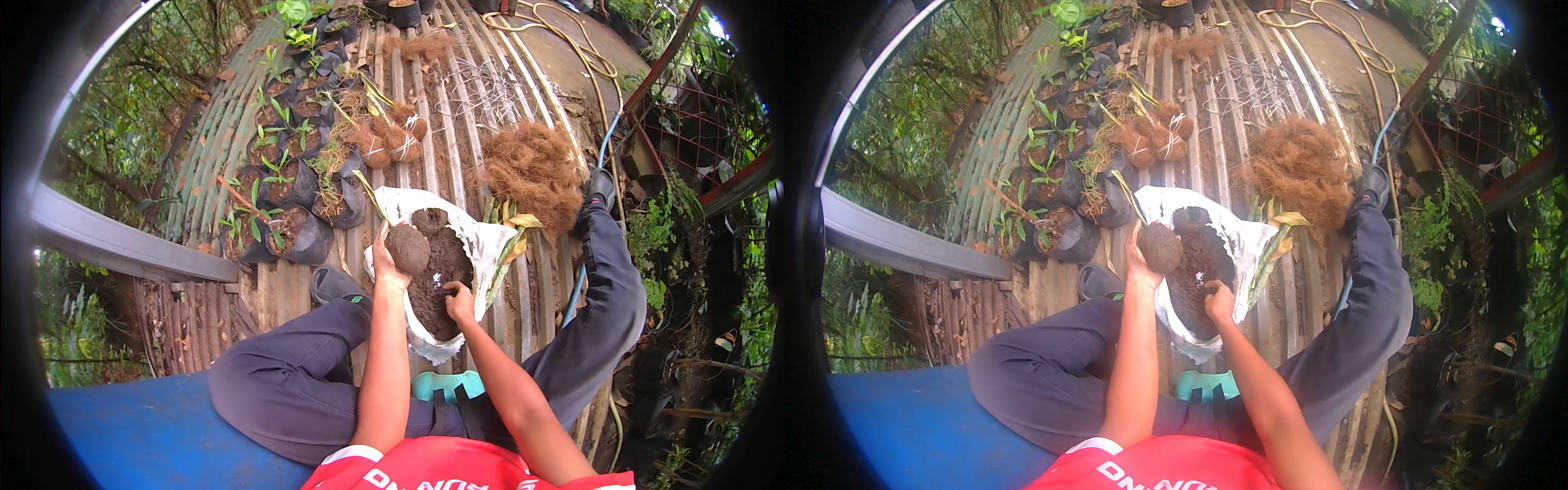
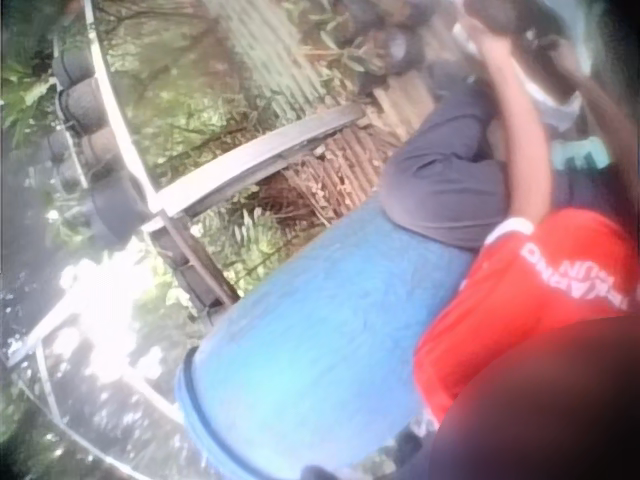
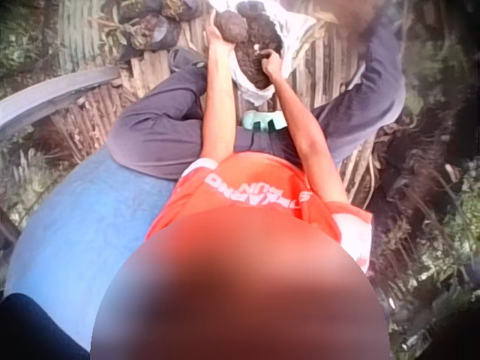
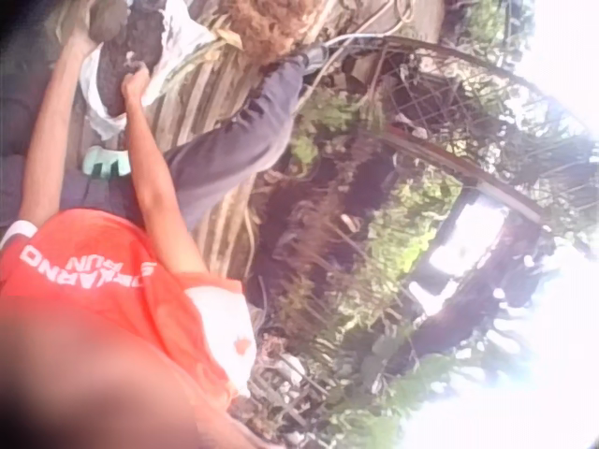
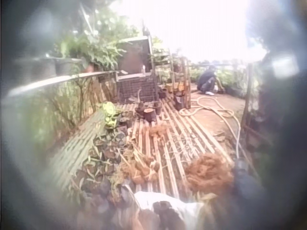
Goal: The person sits on a corrugated metal roof and packs soil around a plant stem by hand, then wraps the root ball with coconut coir and ties it with string. The finished unit is placed among other similar potted plants.
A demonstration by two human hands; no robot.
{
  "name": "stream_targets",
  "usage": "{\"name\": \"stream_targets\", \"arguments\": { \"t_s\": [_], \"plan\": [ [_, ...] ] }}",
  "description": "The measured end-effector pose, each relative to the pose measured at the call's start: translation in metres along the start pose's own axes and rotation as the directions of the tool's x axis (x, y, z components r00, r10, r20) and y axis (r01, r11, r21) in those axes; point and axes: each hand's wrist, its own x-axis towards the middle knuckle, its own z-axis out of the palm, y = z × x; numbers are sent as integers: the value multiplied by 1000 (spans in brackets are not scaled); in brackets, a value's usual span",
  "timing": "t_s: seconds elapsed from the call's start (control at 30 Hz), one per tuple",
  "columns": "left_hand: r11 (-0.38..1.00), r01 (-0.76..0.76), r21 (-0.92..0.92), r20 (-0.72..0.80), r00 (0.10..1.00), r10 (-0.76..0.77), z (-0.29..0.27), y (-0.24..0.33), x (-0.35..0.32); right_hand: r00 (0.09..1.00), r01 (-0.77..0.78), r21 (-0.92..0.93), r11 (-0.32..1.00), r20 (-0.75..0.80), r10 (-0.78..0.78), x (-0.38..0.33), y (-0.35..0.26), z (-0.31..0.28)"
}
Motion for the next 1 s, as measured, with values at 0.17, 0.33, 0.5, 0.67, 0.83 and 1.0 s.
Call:
{"name": "stream_targets", "arguments": {
  "t_s": [0.17, 0.33, 0.5, 0.67, 0.83, 1.0],
  "plan": [
    [1000, 3, -14, -12, 1000, -3, 1, 3, 3, 966, 233, -225, 946, -61, -253, 2, -19, -14],
    [998, -10, -55, 7, 1000, 10, 0, 7, 6, 932, 361, -338, 869, 99, -349, 15, -27, -18],
    [992, -19, -127, -1, 1000, 19, 0, 15, 7, 844, 520, -402, 753, 380, -379, 24, -24, -14],
    [992, -69, -105, -29, 997, 66, 0, 22, 5, 872, 450, -529, 719, 433, -227, 19, -23, -10],
    [989, -78, -129, -20, 997, 76, -4, 27, 6, 887, 455, -516, 725, 330, -322, 12, -21, 0],
    [990, -83, -112, -42, 996, 79, -6, 26, 8, 868, 496, -458, 738, 242, -433, 9, -19, 3]
  ]
}}
